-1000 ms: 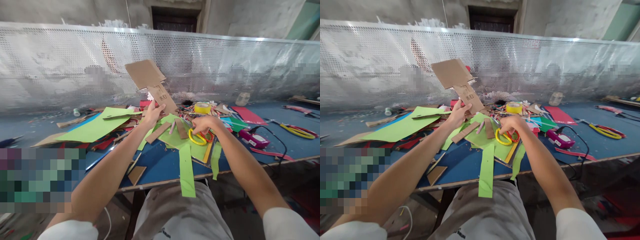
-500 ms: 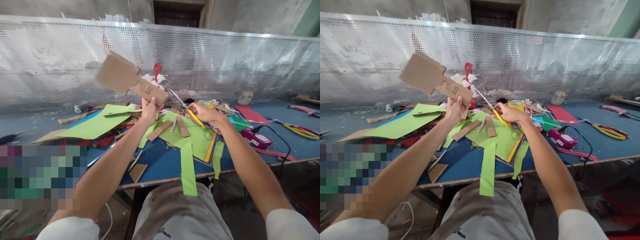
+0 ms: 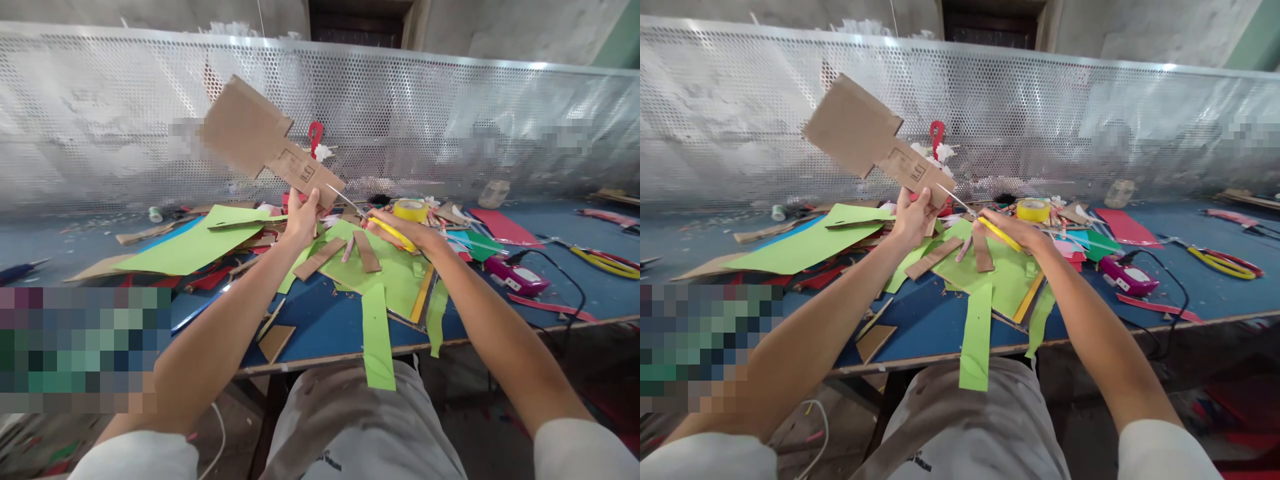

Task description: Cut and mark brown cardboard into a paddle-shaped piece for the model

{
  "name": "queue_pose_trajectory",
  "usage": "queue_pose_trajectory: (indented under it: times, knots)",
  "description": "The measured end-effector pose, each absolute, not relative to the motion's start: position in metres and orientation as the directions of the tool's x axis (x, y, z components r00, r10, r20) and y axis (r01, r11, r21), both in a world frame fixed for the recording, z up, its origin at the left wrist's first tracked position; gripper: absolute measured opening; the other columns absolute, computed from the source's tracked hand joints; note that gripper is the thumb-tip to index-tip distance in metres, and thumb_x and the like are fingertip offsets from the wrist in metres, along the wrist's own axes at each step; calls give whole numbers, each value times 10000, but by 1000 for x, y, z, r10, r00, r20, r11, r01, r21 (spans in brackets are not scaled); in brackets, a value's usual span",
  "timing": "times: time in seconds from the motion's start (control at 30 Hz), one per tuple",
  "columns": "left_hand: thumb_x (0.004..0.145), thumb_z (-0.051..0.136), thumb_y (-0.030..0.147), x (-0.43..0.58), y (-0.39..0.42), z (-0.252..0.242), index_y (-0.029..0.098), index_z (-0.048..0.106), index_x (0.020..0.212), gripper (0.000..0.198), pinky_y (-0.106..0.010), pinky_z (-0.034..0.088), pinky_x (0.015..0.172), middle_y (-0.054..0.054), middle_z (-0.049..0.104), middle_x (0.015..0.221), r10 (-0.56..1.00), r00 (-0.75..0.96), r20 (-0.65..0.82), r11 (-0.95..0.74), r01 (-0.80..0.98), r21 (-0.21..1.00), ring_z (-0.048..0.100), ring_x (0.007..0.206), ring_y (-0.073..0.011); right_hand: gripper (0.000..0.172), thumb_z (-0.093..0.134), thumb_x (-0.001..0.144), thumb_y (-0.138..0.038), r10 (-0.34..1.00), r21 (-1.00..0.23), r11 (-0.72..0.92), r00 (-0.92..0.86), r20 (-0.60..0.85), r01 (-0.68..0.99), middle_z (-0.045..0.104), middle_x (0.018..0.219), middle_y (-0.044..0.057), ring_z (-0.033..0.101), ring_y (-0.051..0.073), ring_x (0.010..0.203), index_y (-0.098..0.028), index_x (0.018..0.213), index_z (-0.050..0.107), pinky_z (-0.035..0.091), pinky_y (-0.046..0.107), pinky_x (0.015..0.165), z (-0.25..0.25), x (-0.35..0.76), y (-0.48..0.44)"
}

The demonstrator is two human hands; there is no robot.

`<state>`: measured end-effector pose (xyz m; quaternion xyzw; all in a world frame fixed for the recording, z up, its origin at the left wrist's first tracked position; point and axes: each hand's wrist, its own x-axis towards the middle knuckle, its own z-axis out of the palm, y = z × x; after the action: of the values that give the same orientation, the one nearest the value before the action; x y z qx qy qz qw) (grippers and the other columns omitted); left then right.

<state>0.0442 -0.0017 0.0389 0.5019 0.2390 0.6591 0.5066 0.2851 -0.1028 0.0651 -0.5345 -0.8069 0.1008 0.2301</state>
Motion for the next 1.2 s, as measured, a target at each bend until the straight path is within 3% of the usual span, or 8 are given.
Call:
queue_pose_trajectory:
  times: [0.1, 0.23, 0.43, 0.83, 1.03, 1.2]
  knots:
    - [1017, 732, 355, 46, -5, 40, 372, 475, 1502, 549, -439, 659, 1029, -59, 778, 1312, 910, 36, 413, -357, -441, 824, 794, 1139, -248, 408, 420, 1075, -647, 877, -412, 479, -402, 263, 775, 616, 919, 35, 564, 214, 794, -265, 1057, 560, 453, 333, 772, 66, 283, -106]
    - [1032, 715, 347, 46, -7, 41, 351, 483, 1490, 513, -432, 661, 1019, -62, 789, 1268, 908, 34, 418, -362, -439, 822, 802, 1098, -229, 454, 429, 1073, -687, 889, -420, 455, -378, 257, 785, 546, 800, 8, 502, 193, 717, -253, 1056, 559, 396, 317, 699, 67, 279, -108]
    - [1019, 725, 303, 46, -11, 43, 315, 546, 1409, 430, -429, 655, 1017, -56, 796, 1199, 912, 20, 410, -367, -410, 835, 802, 1074, -226, 373, 491, 1059, -610, 859, -402, 508, -418, 295, 762, 646, 986, 65, 584, 226, 854, -246, 1036, 567, 440, 328, 782, 64, 280, -100]
    - [1012, 723, 274, 44, -12, 43, 336, 561, 1435, 457, -416, 660, 1012, -63, 796, 1262, 909, 22, 417, -373, -403, 836, 789, 1145, -249, 407, 511, 1010, -584, 868, -382, 479, -361, 342, 790, 713, 1012, 76, 603, 228, 836, -207, 1071, 651, 417, 317, 755, 58, 281, -88]
    - [992, 733, 261, 40, -9, 43, 294, 596, 1366, 400, -375, 665, 1000, -74, 779, 1316, 916, 18, 401, -360, -404, 841, 786, 1142, -226, 541, 497, 990, -717, 856, -382, 483, -333, 395, 788, 684, 876, 47, 585, 215, 792, -204, 956, 665, 362, 301, 717, 54, 274, -86]
    - [958, 765, 259, 39, -7, 45, 274, 614, 1328, 399, -419, 670, 1008, -82, 771, 1309, 921, 12, 389, -352, -398, 847, 789, 1128, -235, 607, 511, 965, -778, 845, -378, 488, -317, 432, 787, 669, 835, 34, 549, 191, 752, -196, 885, 663, 334, 295, 711, 54, 269, -92]
